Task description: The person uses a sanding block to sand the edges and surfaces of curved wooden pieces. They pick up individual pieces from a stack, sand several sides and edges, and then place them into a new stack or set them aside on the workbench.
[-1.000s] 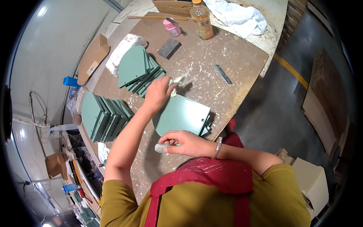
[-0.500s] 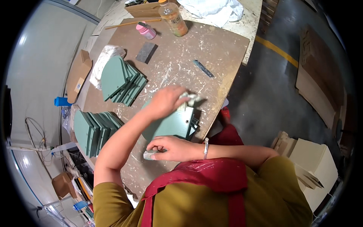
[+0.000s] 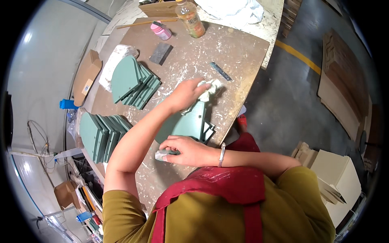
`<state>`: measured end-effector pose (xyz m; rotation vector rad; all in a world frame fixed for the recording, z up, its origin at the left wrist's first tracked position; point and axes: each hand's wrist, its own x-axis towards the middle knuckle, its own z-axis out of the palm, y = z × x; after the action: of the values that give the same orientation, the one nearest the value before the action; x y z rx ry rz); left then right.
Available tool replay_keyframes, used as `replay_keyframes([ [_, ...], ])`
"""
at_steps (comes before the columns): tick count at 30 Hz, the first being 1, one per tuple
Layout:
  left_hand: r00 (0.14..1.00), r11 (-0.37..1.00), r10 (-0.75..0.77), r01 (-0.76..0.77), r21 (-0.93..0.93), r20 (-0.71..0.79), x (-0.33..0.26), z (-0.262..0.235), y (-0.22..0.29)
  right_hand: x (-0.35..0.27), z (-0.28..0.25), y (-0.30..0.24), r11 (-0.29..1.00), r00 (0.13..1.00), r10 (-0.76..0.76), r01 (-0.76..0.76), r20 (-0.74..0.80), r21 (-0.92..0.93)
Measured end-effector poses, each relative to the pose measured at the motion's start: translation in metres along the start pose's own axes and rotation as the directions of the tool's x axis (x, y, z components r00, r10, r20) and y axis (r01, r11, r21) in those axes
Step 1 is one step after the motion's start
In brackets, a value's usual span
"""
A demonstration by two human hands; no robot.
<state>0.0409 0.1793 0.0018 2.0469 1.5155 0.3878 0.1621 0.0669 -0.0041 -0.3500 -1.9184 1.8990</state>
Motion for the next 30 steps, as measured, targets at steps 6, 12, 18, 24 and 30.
replay_keyframes([
  [6,0.994,0.991,0.098,-0.092,0.101,-0.055,-0.020,-0.021,-0.028,-0.001,-0.004,-0.002,0.999,0.999,0.032,-0.032,0.002,0.007],
  [12,0.978,0.952,-0.179,0.200,0.233,-0.111,0.001,-0.028,-0.029,-0.004,0.001,-0.004,0.999,0.998,0.028,-0.027,0.054,-0.022],
  [18,0.840,0.808,0.526,-0.542,0.232,0.131,-0.054,-0.003,0.015,-0.004,0.003,0.000,0.999,0.999,0.021,-0.020,0.036,-0.038],
  [24,0.823,0.808,0.486,-0.551,0.207,0.296,-0.045,0.006,0.015,-0.007,0.005,0.008,0.999,1.000,0.016,-0.015,0.014,-0.047],
  [30,0.972,0.968,0.233,-0.231,0.097,-0.013,-0.003,0.009,-0.006,-0.001,0.008,-0.002,0.998,0.998,0.055,-0.055,0.021,-0.013],
])
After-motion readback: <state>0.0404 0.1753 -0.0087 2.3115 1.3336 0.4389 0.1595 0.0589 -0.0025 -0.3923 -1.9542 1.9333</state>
